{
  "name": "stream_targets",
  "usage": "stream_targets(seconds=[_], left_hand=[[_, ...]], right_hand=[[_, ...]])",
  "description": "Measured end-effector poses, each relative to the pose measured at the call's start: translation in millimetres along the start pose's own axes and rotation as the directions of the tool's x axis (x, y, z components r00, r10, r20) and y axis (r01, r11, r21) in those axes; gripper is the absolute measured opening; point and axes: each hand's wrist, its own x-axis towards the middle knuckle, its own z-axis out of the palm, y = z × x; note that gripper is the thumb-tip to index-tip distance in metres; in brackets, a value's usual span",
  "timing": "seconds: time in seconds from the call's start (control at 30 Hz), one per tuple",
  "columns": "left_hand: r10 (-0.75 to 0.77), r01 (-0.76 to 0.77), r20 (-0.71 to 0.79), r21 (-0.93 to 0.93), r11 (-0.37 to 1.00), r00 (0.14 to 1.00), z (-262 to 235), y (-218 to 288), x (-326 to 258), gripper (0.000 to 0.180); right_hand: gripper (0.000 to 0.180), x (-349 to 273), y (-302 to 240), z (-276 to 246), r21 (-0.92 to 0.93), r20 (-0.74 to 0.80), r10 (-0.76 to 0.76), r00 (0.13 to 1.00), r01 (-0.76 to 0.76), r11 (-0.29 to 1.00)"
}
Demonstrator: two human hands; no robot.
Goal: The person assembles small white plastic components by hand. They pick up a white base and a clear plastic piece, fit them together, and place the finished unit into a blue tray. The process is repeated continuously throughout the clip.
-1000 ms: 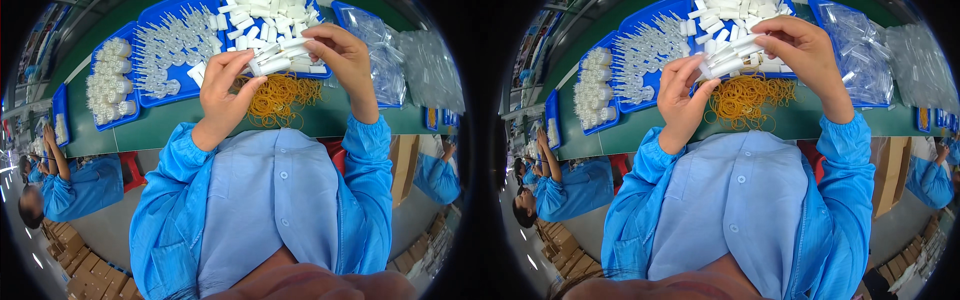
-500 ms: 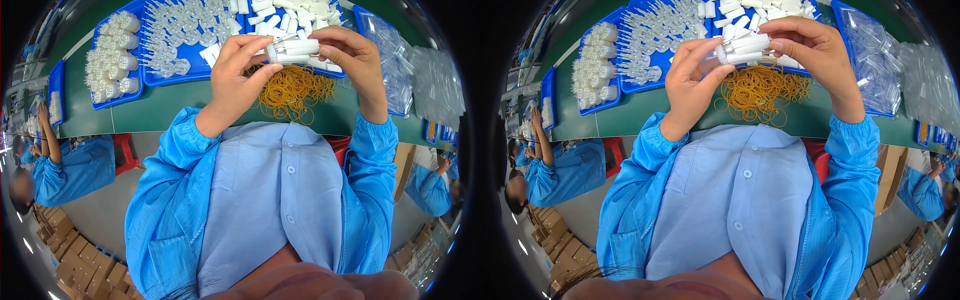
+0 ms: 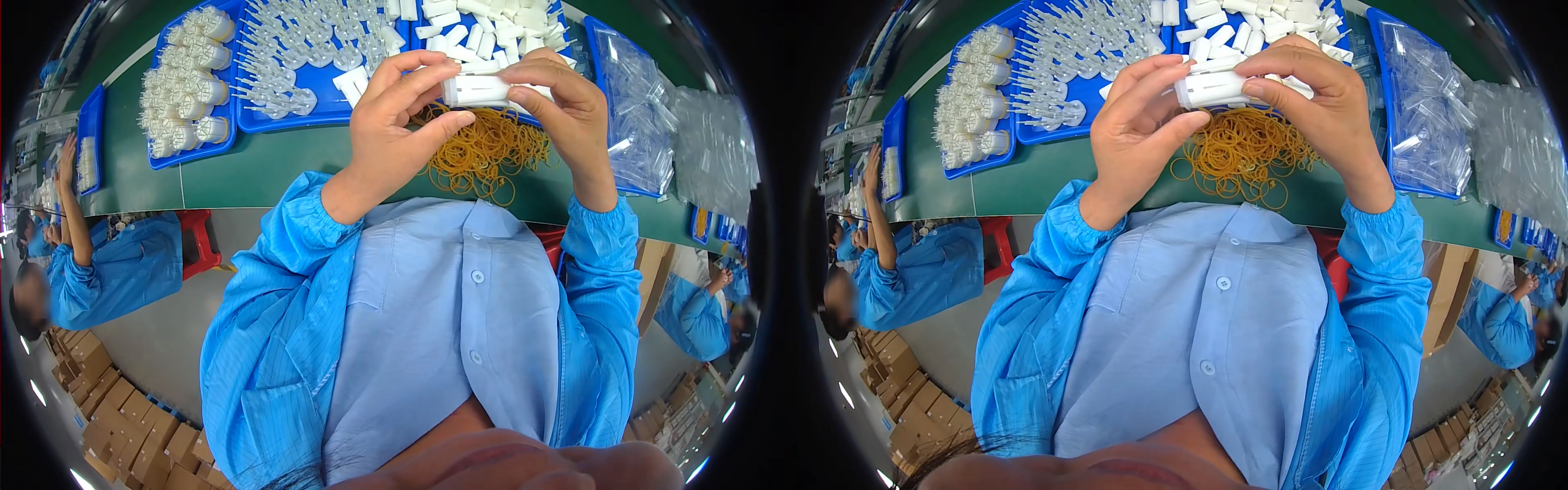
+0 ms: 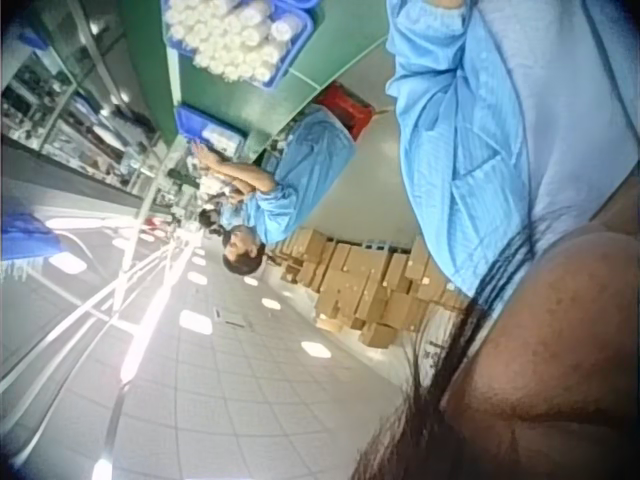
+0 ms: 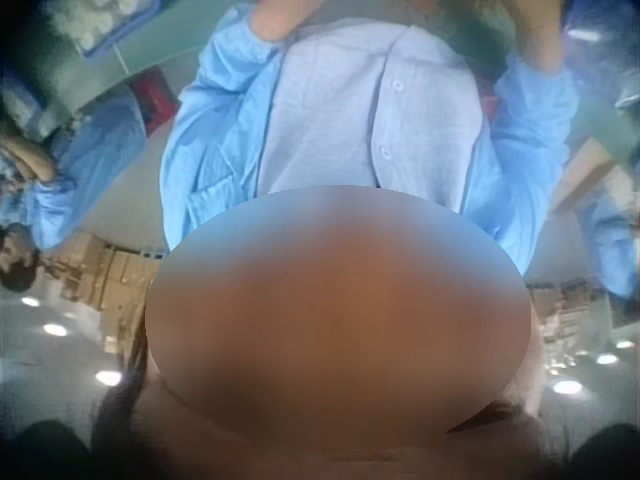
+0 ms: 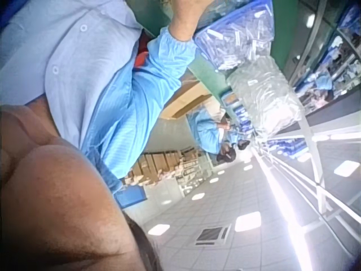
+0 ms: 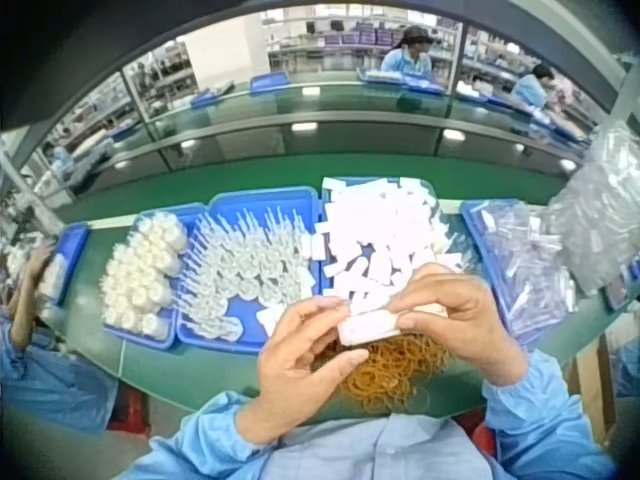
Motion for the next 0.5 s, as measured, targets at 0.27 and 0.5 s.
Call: stream_targets(seconds=[0.27, 0.5], left_hand=[[-0.154, 0.128, -0.145, -0.174, 0.976, 0.977, -12, -4, 0, 0.043], [-0.055, 0.045, -0.168, -0.061, 0.997, 0.984, -24, -8, -5, 0.042]], right_hand=[[0.017, 26, 15, 6, -0.177, 0.036, -0.046, 0.998, 0.052, 0.983], [0.018, 100, 84, 11, -0.576, 0.191, -0.128, 0.973, 0.217, 0.788]])
